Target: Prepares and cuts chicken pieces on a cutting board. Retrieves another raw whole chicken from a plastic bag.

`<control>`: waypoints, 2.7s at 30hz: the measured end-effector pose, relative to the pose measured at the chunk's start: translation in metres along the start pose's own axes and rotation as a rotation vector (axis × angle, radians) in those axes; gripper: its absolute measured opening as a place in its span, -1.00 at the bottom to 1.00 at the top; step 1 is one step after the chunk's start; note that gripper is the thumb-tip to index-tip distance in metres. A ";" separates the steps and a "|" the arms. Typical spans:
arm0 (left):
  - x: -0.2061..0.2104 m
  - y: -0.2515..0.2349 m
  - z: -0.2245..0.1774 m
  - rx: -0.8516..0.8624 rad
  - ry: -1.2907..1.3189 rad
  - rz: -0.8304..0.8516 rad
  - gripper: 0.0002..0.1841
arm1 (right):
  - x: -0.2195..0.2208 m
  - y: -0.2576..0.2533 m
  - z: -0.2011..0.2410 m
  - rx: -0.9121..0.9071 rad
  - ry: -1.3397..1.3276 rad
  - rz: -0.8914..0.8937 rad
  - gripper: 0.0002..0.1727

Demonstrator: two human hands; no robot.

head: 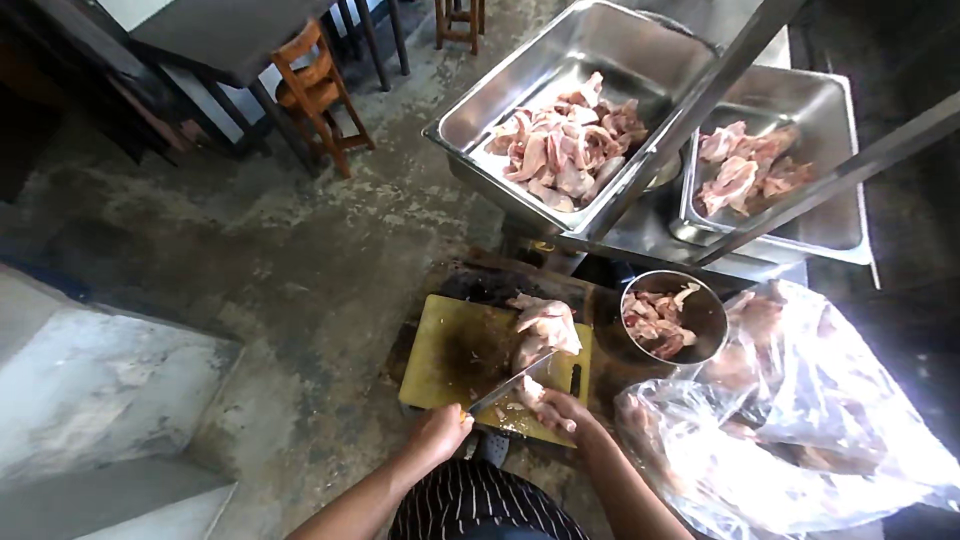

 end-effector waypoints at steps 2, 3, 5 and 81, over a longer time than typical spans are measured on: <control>0.000 -0.008 -0.015 0.004 0.017 -0.012 -0.50 | -0.002 -0.001 0.000 -0.021 0.045 -0.044 -0.71; 0.000 -0.010 -0.021 0.001 0.017 -0.021 -0.52 | -0.003 0.001 -0.001 -0.028 0.058 -0.080 -0.70; 0.000 -0.010 -0.027 -0.002 0.005 -0.021 -0.52 | -0.002 0.002 -0.002 -0.033 0.068 -0.132 -0.72; 0.051 -0.027 0.025 -0.153 0.164 -0.208 -0.49 | 0.035 0.038 0.049 -0.655 0.525 -0.480 -0.80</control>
Point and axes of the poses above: each hand's wrist, its own y-axis away from the middle knuckle, its own x-axis out of the palm, z = x × y, the point moved 4 cm from there along -y, towards the middle knuckle, and after that the axes turned 4 degrees about z, right-handed, at the moved point
